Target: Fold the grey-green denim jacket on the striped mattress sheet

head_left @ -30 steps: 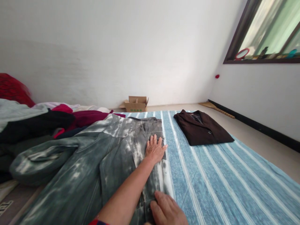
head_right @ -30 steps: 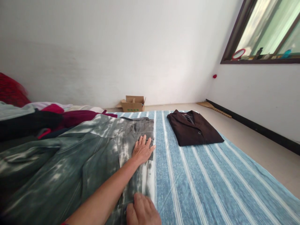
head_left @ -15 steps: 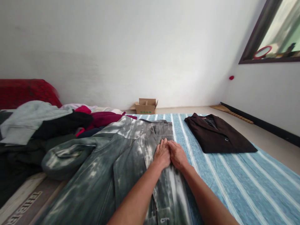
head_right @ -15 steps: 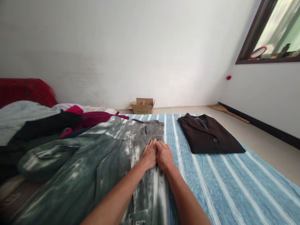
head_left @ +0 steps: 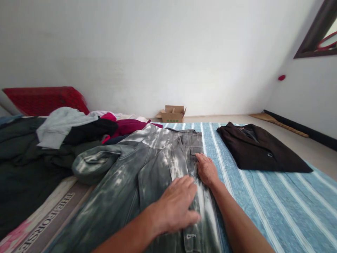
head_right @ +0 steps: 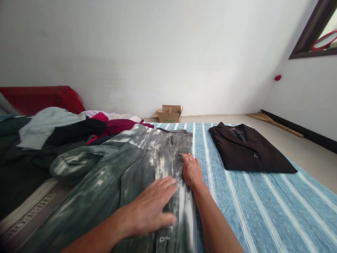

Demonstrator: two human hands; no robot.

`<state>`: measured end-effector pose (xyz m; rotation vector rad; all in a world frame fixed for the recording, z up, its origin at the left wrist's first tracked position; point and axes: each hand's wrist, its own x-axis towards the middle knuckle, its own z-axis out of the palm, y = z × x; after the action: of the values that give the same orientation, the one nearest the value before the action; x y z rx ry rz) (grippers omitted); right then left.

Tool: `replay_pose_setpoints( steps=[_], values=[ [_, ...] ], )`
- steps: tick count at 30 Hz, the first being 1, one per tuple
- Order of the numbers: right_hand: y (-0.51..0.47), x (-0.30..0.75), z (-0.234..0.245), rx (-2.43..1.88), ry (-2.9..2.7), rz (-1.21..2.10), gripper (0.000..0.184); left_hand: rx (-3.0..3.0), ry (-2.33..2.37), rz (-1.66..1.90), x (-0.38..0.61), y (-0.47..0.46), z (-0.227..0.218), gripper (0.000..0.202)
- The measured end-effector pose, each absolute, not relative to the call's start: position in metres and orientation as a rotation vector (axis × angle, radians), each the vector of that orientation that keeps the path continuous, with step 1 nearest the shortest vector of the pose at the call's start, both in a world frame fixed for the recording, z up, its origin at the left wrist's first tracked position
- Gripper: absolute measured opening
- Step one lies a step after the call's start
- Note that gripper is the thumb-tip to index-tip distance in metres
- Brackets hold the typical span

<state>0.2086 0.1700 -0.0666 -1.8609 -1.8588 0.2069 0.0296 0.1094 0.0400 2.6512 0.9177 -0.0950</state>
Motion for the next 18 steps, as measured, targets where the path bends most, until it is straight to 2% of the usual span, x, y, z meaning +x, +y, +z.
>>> replay_pose_setpoints(
  steps=[2,7,10,13,16,18],
  values=[
    [0.170,0.209,-0.067,-1.862,-1.862,0.196,0.045,2.626,0.889,-0.258,0.013,0.078,0.040,0.067],
    [0.171,0.209,-0.070,-1.882,-1.872,0.181,0.045,2.626,1.058,-0.363,0.005,0.042,0.007,0.055],
    [0.171,0.209,-0.073,-1.879,-1.875,0.161,0.044,2.606,1.161,-0.239,0.007,0.047,0.008,0.039],
    [0.172,0.209,-0.075,-1.872,-1.877,0.146,0.043,2.507,1.324,-0.077,0.005,0.062,0.035,0.026],
    [0.171,0.209,-0.076,-1.872,-1.870,0.148,0.043,2.482,1.487,0.258,0.007,0.072,0.064,0.025],
    [0.170,0.210,-0.075,-1.864,-1.861,0.167,0.043,2.580,1.393,0.449,0.015,0.070,0.073,0.023]
  ],
)
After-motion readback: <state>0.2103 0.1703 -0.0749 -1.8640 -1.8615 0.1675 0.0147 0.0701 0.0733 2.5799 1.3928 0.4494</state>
